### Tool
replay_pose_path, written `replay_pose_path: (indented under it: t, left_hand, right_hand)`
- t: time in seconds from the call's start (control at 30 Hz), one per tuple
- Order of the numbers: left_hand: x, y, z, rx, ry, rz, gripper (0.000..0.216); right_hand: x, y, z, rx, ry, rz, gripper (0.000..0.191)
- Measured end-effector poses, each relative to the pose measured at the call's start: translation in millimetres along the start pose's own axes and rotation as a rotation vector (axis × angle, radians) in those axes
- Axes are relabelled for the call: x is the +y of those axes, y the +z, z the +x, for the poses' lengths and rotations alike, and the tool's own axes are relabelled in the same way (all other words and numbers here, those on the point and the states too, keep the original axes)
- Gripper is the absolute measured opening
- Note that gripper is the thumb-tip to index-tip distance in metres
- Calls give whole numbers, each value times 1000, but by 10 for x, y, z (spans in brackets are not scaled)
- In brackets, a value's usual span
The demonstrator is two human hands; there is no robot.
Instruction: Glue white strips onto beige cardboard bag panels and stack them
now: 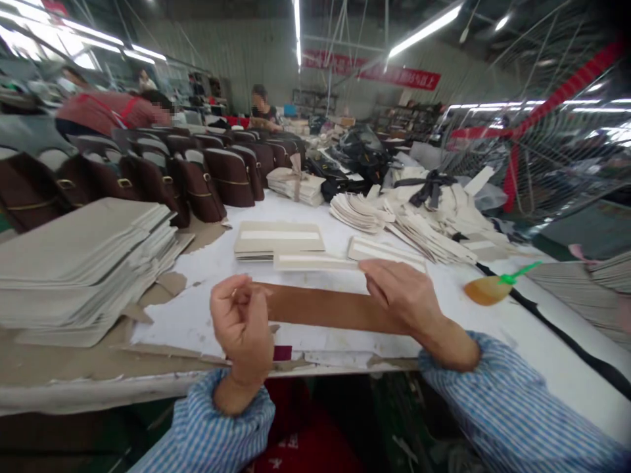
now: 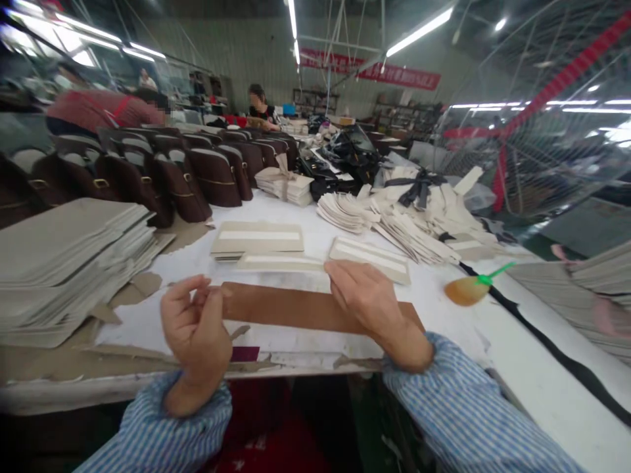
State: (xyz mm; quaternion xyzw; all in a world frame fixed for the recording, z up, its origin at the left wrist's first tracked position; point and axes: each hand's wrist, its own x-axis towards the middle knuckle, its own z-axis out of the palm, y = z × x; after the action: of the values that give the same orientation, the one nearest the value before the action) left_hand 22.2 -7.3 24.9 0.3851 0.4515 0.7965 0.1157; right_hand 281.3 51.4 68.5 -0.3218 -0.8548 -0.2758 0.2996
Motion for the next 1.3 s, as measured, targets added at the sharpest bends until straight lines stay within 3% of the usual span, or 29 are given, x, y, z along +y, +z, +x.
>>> replay_pose_path:
  t: [0.1, 0.23, 0.53, 0.63, 0.8, 0.93, 1.07, 1.13, 1.2, 1.23, 1.3]
  left_hand:
    - [100, -159, -102, -76, 92, -14, 22]
    - [66, -269, -180, -197, 34, 49, 21]
    - [-16, -249, -228, -349, -70, 214, 20]
    - [79, -202, -244, -554, 56, 337, 13]
    - [208, -38, -397, -989, 391, 440, 22]
    - [121, 68, -529, -1103, 572, 545, 28]
    - [-16, 112, -557, -1142, 640, 670, 27]
    - [-58, 112, -553, -1170, 639, 690, 25]
    - [-84, 104, -547, -1184, 631, 686, 25]
    - [-93, 99, -544, -1186, 626, 681, 25]
    - [-108, 92, -536, -1183, 622, 661, 26]
  right_hand:
    - [-206, -43, -562, -160, -95, 82, 27]
    - [-387, -10, -988, -298, -82, 130, 31]
    - [-574, -305, -828, -441, 45, 114, 21]
    - [-647, -317, -796, -506, 76, 121, 18]
    - [-740, -306, -776, -520, 129, 97, 10]
    - [-787, -312, -756, -541, 156, 91, 7]
    - [-788, -367, -741, -562, 178, 175, 9]
    - [-690, -430, -787, -535, 204, 309, 15]
    - [-462, -499, -909, -408, 338, 425, 22]
    - [-293, -526, -1002, -312, 462, 443, 26]
    - [134, -552, -1243, -96, 849, 332, 31]
